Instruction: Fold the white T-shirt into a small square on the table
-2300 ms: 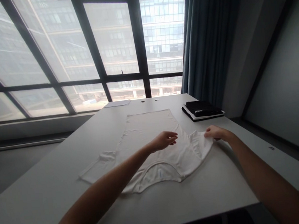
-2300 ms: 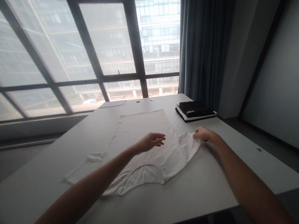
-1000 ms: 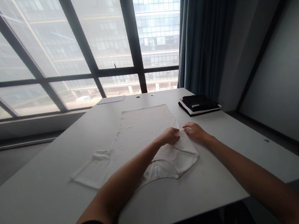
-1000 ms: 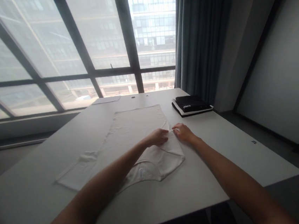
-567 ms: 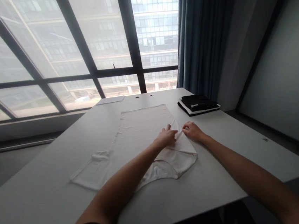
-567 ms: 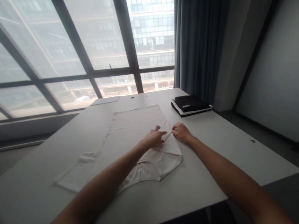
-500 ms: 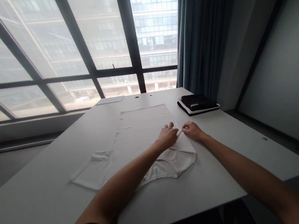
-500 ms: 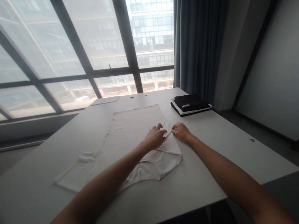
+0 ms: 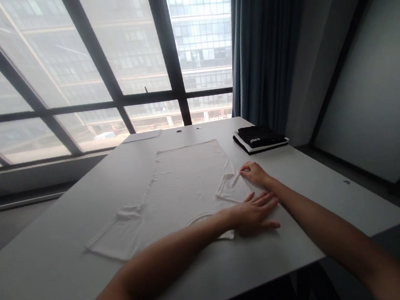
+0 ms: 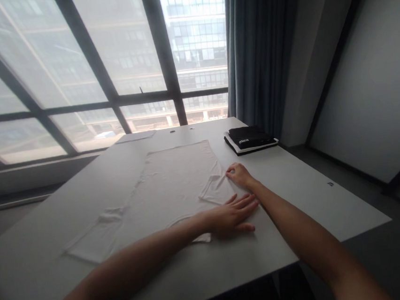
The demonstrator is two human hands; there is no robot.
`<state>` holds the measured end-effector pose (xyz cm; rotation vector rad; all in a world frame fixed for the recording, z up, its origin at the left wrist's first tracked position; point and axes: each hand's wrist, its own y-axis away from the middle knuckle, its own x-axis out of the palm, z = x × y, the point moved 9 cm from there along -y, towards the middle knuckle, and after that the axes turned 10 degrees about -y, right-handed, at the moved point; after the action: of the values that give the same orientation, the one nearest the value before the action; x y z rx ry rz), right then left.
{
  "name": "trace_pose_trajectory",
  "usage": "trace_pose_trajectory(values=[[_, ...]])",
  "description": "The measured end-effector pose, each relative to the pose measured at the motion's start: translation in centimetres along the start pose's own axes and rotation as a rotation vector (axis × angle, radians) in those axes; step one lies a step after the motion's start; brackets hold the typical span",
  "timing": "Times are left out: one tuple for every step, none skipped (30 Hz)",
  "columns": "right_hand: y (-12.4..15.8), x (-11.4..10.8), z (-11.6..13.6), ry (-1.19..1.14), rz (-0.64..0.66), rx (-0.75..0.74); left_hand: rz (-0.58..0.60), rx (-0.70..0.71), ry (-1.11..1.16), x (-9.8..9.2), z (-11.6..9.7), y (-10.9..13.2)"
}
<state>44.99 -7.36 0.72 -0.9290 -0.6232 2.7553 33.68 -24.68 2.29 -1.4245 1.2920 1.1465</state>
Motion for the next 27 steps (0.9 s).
trace_pose_trajectory(values=[[0.0,0.0,0.0,-0.001,-0.002,0.007,-0.006,-0.005,0.032,-0.8,0.4,-0.1],[-0.1,-0.1,-0.1,-0.003,-0.005,0.024,-0.023,-0.03,0.053,-1.7,1.2,-0.1],[-0.1,-0.1,-0.3,-0.006,-0.008,0.047,-0.058,-0.082,0.058,-2.6,2.4,-0.1],[-0.1,-0.1,-0.5,-0.007,-0.006,0.07,-0.104,-0.155,0.047,-3.6,3.7,0.1],[-0.2,-0.1,-0.5,-0.005,-0.001,0.084,-0.157,-0.24,0.023,-4.4,5.1,0.3],[-0.2,0.0,-0.5,0.0,0.008,0.086,-0.215,-0.32,-0.009,-4.9,6.3,0.6],[-0.3,0.0,-0.5,0.009,0.017,0.076,-0.265,-0.378,-0.043,-5.2,7.0,0.9],[-0.3,0.1,-0.4,0.02,0.02,0.064,-0.296,-0.4,-0.074,-5.0,7.3,1.1],[-0.3,0.1,-0.4,0.028,0.015,0.056,-0.3,-0.392,-0.098,-4.3,7.0,1.1],[-0.3,0.0,-0.5,0.029,0.003,0.057,-0.281,-0.367,-0.117,-3.4,6.5,0.9],[-0.2,-0.1,-0.7,0.023,-0.015,0.068,-0.243,-0.339,-0.129,-2.2,5.8,0.7],[-0.2,-0.2,-0.9,0.01,-0.033,0.084,-0.191,-0.314,-0.135,-1.0,5.2,0.5],[-0.2,-0.2,-1.2,-0.005,-0.047,0.1,-0.138,-0.301,-0.136,0.1,4.6,0.4],[-0.2,-0.3,-1.3,-0.021,-0.059,0.114,-0.096,-0.298,-0.131,1.0,4.2,0.3],[-0.2,-0.3,-1.5,-0.034,-0.069,0.129,-0.067,-0.299,-0.122,1.5,4.0,0.3],[-0.2,-0.5,-1.6,-0.041,-0.084,0.142,-0.055,-0.295,-0.115,1.8,3.8,0.4],[-0.2,-0.6,-1.5,-0.044,-0.104,0.151,-0.054,-0.285,-0.111,1.8,3.6,0.4],[-0.2,-0.9,-1.4,-0.044,-0.128,0.148,-0.06,-0.269,-0.111,1.7,3.5,0.4],[-0.2,-1.1,-1.0,-0.041,-0.143,0.129,-0.068,-0.253,-0.112,1.5,3.4,0.4],[-0.2,-1.1,-0.5,-0.033,-0.143,0.092,-0.074,-0.237,-0.113,1.3,3.3,0.4],[-0.2,-1.0,0.2,-0.015,-0.122,0.047,-0.077,-0.224,-0.114,1.3,3.3,0.5],[-0.1,-0.6,0.7,0.016,-0.083,0.006,-0.079,-0.216,-0.114,1.3,3.2,0.5],[0.0,-0.1,1.2,0.06,-0.034,-0.019,-0.078,-0.213,-0.114,1.3,3.2,0.5],[0.2,0.4,1.4,0.112,0.015,-0.027,-0.079,-0.212,-0.112,1.5,3.2,0.5],[0.4,0.8,1.4,0.162,0.051,-0.021,-0.078,-0.214,-0.11,1.6,3.2,0.5],[0.5,1.1,1.3,0.2,0.071,-0.008,-0.08,-0.217,-0.106,1.7,3.1,0.5],[0.5,1.2,1.2,0.22,0.079,0.004,-0.083,-0.221,-0.102,1.7,3.1,0.4]])
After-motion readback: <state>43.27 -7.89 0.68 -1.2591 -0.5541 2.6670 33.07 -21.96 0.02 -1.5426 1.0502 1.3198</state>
